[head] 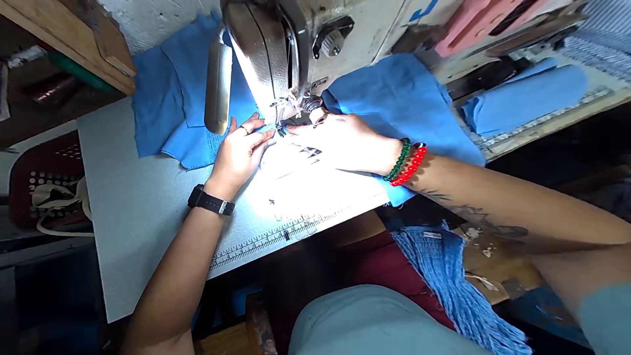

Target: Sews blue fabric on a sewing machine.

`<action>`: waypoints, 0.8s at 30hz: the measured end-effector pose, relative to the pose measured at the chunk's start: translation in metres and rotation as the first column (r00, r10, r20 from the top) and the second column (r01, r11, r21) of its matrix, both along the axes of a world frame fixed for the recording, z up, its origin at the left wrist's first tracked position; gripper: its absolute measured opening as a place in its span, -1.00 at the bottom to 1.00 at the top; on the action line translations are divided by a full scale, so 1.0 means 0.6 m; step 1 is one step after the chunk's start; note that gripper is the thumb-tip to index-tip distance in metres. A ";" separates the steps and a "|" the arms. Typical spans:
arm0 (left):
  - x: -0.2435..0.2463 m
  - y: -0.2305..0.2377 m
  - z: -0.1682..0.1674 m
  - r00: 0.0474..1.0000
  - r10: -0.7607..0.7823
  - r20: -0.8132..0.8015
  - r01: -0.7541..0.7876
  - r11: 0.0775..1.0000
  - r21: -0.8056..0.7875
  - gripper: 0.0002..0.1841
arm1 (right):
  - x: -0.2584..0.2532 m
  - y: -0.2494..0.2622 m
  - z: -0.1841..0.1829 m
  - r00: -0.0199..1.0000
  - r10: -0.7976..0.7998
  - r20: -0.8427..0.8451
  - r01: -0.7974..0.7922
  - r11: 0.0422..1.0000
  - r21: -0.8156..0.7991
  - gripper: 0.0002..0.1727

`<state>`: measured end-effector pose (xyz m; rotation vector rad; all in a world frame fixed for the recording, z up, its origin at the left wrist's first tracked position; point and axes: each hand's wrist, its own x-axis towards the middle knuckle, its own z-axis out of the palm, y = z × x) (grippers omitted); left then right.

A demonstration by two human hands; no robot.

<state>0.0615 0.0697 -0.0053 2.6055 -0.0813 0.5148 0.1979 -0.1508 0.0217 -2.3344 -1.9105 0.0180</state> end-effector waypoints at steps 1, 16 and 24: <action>0.000 0.000 0.000 1.000 0.002 0.000 -0.002 1.000 0.000 -0.77 | -0.003 -0.005 0.005 1.000 -0.010 -0.016 0.011 1.000 0.016 -0.44; 0.001 0.001 0.000 1.000 0.001 0.016 -0.001 1.000 -0.028 -0.77 | -0.020 -0.183 0.049 0.994 -0.055 -0.094 0.084 0.935 0.343 -0.63; 0.002 0.002 -0.003 1.000 0.004 0.000 -0.004 0.999 -0.032 -0.76 | 0.095 -0.349 0.091 0.933 -0.270 -0.236 0.357 0.762 0.541 -0.65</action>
